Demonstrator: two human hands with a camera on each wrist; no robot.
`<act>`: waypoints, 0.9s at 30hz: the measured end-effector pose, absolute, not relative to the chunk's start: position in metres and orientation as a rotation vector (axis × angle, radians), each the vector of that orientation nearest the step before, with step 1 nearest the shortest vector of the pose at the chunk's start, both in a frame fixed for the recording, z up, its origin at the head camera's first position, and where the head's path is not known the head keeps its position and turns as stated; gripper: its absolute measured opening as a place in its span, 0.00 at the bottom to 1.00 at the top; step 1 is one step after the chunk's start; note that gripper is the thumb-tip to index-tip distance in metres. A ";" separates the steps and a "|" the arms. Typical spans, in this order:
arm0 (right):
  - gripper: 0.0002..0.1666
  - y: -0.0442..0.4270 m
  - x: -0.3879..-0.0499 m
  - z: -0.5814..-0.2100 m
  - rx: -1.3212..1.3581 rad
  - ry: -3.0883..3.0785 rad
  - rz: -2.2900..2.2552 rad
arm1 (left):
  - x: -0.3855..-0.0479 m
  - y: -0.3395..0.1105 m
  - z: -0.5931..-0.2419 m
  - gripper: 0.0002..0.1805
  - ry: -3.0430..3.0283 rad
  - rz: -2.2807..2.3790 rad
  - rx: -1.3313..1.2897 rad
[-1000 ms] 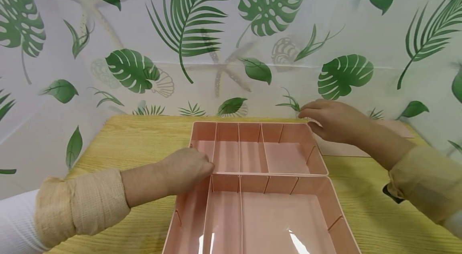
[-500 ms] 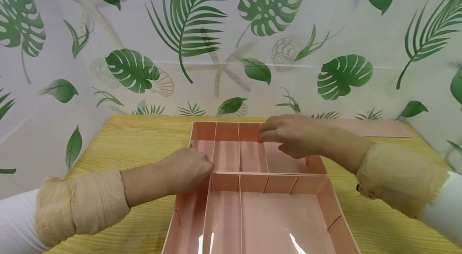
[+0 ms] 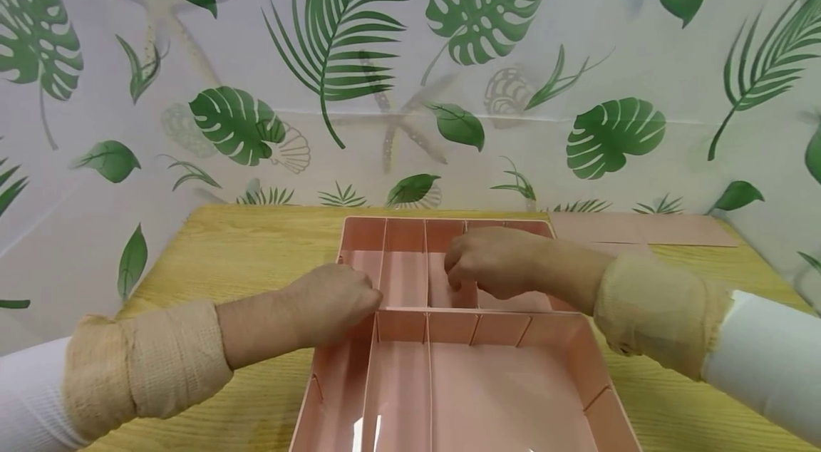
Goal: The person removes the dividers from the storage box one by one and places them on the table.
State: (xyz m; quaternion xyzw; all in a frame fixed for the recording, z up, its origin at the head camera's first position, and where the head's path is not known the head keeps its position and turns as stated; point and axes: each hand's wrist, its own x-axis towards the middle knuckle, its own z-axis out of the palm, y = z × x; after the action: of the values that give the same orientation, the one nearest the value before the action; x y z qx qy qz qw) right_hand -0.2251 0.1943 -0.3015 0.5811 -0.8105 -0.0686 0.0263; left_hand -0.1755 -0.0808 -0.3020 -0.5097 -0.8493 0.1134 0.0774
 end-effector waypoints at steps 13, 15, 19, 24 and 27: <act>0.15 0.192 -0.229 -0.315 1.880 -2.431 -0.412 | -0.175 -0.080 -0.302 0.10 -2.562 0.306 -1.535; 0.16 0.191 -0.228 -0.316 1.857 -2.424 -0.494 | -0.175 -0.080 -0.302 0.10 -2.568 0.308 -1.534; 0.13 0.192 -0.227 -0.309 1.818 -2.418 -0.547 | -0.176 -0.078 -0.299 0.10 -2.564 0.321 -1.533; 0.12 0.195 -0.228 -0.295 1.816 -2.379 -0.452 | -0.176 -0.080 -0.297 0.11 -2.548 0.320 -1.526; 0.15 0.198 -0.228 -0.284 1.826 -2.378 -0.400 | -0.176 -0.080 -0.298 0.11 -2.542 0.314 -1.535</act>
State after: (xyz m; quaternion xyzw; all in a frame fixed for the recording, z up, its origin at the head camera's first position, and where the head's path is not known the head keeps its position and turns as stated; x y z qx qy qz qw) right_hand -0.2277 0.1977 -0.2839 0.6028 -0.7847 -0.1321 0.0584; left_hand -0.1760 -0.0803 -0.2975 -0.5125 -0.8488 0.1048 0.0776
